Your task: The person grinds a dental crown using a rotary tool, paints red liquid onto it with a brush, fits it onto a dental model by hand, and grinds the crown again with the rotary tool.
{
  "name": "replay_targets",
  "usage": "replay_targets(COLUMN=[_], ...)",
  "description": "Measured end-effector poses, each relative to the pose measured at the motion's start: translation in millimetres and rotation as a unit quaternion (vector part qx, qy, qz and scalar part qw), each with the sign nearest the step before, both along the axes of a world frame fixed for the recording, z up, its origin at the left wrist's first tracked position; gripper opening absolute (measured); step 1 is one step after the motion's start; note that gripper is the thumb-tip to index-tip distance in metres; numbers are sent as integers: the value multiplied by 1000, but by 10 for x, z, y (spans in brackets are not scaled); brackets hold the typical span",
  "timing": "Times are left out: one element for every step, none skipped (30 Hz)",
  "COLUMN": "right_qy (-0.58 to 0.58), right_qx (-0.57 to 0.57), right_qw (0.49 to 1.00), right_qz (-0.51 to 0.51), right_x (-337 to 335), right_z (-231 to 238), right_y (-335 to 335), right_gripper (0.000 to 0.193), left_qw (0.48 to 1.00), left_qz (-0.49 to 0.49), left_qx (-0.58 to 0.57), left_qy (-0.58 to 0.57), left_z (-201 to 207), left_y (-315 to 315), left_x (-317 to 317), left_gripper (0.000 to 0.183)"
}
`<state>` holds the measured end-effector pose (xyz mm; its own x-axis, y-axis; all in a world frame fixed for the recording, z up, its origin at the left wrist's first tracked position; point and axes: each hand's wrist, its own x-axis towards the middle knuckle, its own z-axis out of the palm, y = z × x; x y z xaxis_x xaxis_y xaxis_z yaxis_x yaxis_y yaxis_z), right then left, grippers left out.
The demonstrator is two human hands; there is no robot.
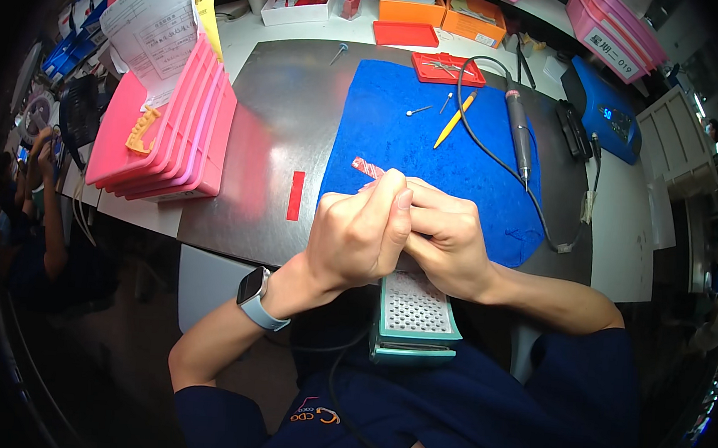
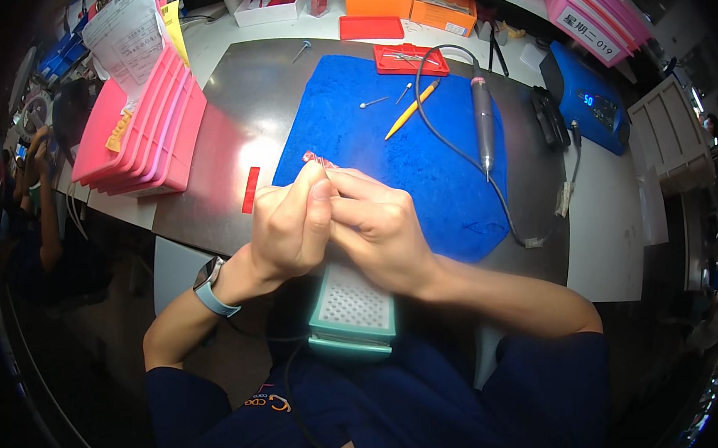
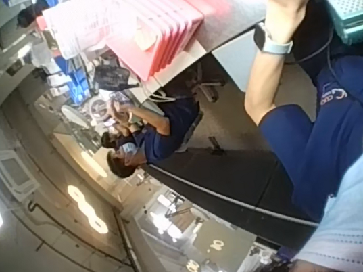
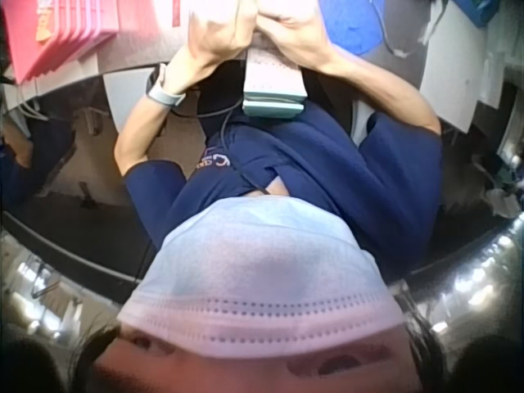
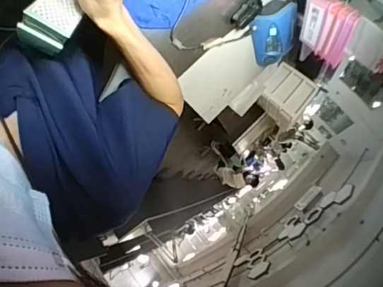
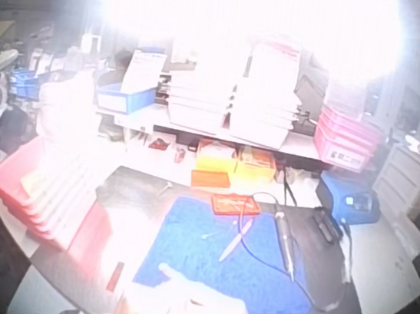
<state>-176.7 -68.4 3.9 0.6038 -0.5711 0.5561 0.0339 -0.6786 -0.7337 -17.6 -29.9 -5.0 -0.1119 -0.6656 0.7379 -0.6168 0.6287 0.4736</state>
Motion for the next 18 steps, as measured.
replay_targets(right_qy=[1,1,0,1,1,29,57,57,62,68,68,48,28,6,38,36,34,6], right_qx=[0,-1,1,2,2,38,73,73,111,148,148,100,51,42,13,-5,-23,-57], right_qw=[1000,1000,1000,1000,1000,999,996,996,992,987,987,994,998,998,998,997,996,994], right_qz=[0,0,2,5,4,2,-1,-1,2,4,4,-12,-28,-40,-49,-62,-75,-92], right_x=[6,2,-2,-6,-16,-27,-36,-38,-39,-43,-46,-57,-64,-66,-114,-131,-140,-145], right_z=[-5,-4,-6,-8,-7,-5,-6,-2,2,4,10,19,31,56,121,159,182,151], right_y=[-9,-1,4,7,4,-2,-10,-29,-52,-71,-92,-111,-129,-162,-209,-245,-274,-306], right_gripper=[13,13,14,14,14,16,18,18,19,21,21,22,22,20,21,22,22,24], left_qw=[1000,1000,1000,1000,1000,999,997,997,993,987,987,991,984,972,958,947,934,933], left_qz=[0,1,-2,-4,-4,-1,1,1,-13,-27,-27,-17,-16,-14,-12,-30,-49,-49], left_qx=[-1,-2,0,1,1,40,78,78,117,157,157,108,128,145,158,191,224,226], left_qy=[-1,-2,6,14,14,13,11,11,22,33,33,74,127,183,239,256,273,275], left_z=[-3,1,5,7,13,20,18,17,12,5,3,5,41,71,106,130,140,117], left_y=[-7,0,6,11,9,6,7,9,19,31,39,57,114,167,218,210,207,206], left_x=[6,0,-7,-10,-9,-4,4,20,40,47,41,23,21,13,10,44,97,131], left_gripper=[16,16,15,14,14,13,12,12,11,15,15,22,27,32,38,35,32,32])
